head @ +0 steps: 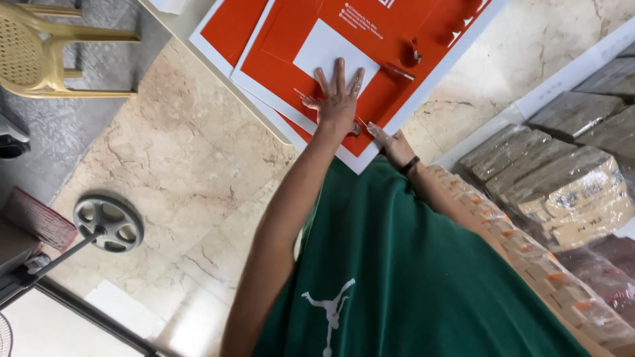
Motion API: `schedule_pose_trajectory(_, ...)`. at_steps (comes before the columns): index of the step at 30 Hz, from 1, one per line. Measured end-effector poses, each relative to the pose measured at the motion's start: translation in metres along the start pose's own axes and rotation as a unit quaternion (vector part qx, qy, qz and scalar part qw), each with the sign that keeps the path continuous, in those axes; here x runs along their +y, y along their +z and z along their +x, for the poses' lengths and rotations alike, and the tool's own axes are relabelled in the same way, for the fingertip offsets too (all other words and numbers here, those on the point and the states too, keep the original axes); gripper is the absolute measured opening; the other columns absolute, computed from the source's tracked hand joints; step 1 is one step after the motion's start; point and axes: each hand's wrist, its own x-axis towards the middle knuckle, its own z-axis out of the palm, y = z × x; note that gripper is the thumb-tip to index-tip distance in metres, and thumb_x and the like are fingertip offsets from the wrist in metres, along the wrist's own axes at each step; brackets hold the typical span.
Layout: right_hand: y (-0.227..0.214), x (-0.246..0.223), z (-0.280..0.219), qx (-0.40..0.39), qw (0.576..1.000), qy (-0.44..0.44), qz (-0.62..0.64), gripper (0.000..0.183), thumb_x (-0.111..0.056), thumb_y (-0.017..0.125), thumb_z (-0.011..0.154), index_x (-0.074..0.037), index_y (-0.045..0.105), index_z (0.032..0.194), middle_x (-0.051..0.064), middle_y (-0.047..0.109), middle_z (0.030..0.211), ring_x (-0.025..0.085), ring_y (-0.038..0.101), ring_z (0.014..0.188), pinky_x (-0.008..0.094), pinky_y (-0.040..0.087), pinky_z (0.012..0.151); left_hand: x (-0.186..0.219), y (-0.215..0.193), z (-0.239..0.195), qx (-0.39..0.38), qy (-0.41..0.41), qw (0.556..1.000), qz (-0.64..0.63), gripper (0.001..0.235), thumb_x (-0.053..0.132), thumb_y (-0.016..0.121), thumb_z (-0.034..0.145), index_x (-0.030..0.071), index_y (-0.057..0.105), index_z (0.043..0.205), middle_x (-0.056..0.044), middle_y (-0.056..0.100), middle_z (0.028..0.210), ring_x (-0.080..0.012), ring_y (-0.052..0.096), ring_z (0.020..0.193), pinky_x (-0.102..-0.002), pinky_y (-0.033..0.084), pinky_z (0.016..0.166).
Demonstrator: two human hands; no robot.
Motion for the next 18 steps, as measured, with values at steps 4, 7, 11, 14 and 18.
schedule_pose_trajectory(4,-0.002,0.015,0.004,0.027,0.956,0.201,0.213,0.045,-0.035,0.075,0.083,-0.008,0.065,0.118,0.012,0.072,0.104,0.026,0.066,0.08,0.039,0.053,0.069,-0.03,-0.007,0.015,0.0,0.07,0.996,-0.045,0.105,0.008,0.074,0.087,0.03,0.009,0.166,-0.011,-0.018,0.168,-0.0545,-0.004,0.15,-0.082,0.037,0.101)
schedule_pose_trajectory(7,0.002,0.02,0.006,0.034,0.951,0.247,0.185,0.046,-0.036,0.077,0.08,-0.008,0.065,0.115,0.011,0.072,0.099,0.026,0.065,0.076,0.038,0.052,0.056,-0.044,-0.013,0.016,0.012,0.036,0.999,-0.023,0.11,0.02,0.075,0.084,0.03,0.001,0.164,-0.012,-0.019,0.168,-0.0526,-0.003,0.152,-0.084,0.026,0.107)
schedule_pose_trajectory(11,0.016,0.002,-0.001,0.089,0.952,0.257,0.144,0.053,-0.03,0.085,0.072,-0.007,0.064,0.115,0.014,0.076,0.108,0.032,0.074,0.086,0.044,0.063,0.056,-0.047,0.006,0.03,0.019,0.002,0.998,-0.065,0.14,0.022,0.091,0.082,0.031,-0.023,0.162,-0.015,-0.038,0.161,-0.0599,-0.025,0.144,-0.089,0.029,0.096)
schedule_pose_trajectory(14,0.009,-0.005,-0.01,-0.001,0.991,0.114,-0.066,0.067,-0.055,0.07,0.078,-0.011,0.059,0.127,0.011,0.07,0.125,0.027,0.066,0.114,0.042,0.057,0.097,-0.044,0.002,0.031,0.005,-0.003,0.998,-0.056,0.142,0.023,0.092,0.082,0.029,-0.026,0.161,-0.017,-0.041,0.158,-0.0612,-0.026,0.142,-0.09,0.026,0.096)
schedule_pose_trajectory(18,0.018,-0.05,-0.033,-0.056,0.988,-0.113,-0.093,0.051,-0.038,0.076,0.087,-0.012,0.066,0.13,0.009,0.069,0.132,0.026,0.065,0.121,0.043,0.055,0.104,-0.037,0.009,0.033,0.013,-0.028,1.0,0.001,0.153,0.053,0.095,0.07,0.026,-0.025,0.162,-0.017,-0.034,0.164,-0.0652,-0.019,0.145,-0.09,0.031,0.094)
